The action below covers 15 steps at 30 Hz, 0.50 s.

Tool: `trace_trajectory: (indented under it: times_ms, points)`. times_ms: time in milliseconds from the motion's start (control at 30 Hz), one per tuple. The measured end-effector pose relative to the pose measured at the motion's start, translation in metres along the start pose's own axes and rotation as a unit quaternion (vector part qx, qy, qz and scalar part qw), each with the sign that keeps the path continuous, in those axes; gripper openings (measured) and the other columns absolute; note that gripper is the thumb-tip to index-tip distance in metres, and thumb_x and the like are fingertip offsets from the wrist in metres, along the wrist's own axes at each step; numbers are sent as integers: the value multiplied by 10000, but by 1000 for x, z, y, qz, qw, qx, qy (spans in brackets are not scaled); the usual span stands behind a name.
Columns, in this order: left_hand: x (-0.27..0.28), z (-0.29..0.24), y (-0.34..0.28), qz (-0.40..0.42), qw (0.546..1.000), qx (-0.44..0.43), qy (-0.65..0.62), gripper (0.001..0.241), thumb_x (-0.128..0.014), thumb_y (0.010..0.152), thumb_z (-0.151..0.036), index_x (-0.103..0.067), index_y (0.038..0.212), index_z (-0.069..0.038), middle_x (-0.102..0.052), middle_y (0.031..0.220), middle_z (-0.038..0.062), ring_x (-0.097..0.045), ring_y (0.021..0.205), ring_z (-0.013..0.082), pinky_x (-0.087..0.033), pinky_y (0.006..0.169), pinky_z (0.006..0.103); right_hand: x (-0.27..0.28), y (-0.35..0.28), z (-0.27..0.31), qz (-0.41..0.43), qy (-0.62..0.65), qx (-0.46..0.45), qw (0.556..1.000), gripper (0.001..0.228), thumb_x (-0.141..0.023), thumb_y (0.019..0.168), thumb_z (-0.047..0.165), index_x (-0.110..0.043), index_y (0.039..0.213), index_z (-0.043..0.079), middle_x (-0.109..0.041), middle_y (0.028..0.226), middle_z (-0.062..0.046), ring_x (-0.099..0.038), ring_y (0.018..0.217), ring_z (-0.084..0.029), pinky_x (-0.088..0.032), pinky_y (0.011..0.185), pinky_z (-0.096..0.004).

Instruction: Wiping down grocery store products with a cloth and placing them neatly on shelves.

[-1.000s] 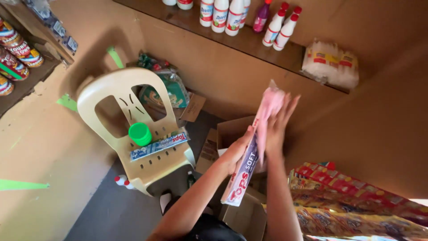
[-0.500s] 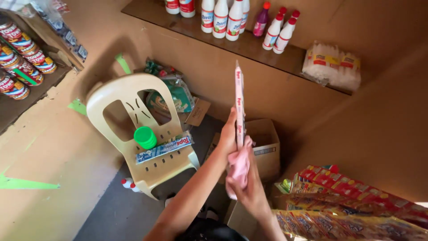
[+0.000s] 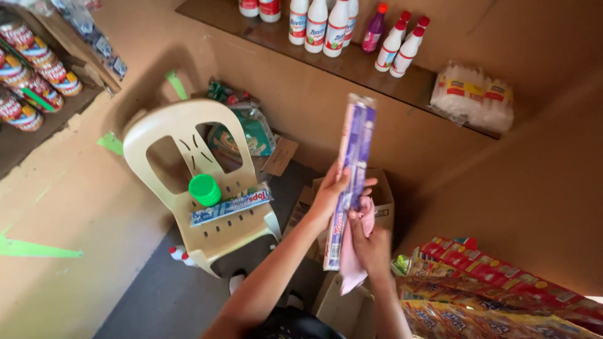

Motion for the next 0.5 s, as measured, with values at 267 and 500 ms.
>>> trace_trajectory:
  times_ms: [267,500]
  points:
    - [51,18,12,-32,994,-1,-107,508,-522,1022,-544,-575,1193,-68,-695,1007,115,-700,901,213,-591,784,329,10,-66,77,96,221,100,966,797,-632,862,193,-180,1513,107,-258,1510,-167,-588,984,-433,-536,741,-495]
    - [108,109,4,-53,998,39,0,294,-678,977,-433,-623,1036,-150,-651,836,28,-636,768,186,-554,678,357,-11,42,114,-42,-9,374,927,543,-422,1109,244,-299,1617,99,-68,1711,-299,-114,1591,-444,-203,1273,-521]
Point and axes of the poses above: each hand's wrist, its own y-axis towards the middle knuckle, its own x-axis out of the back of the hand, z = x × y, the point moved 3 cm from there along y, towards the middle knuckle
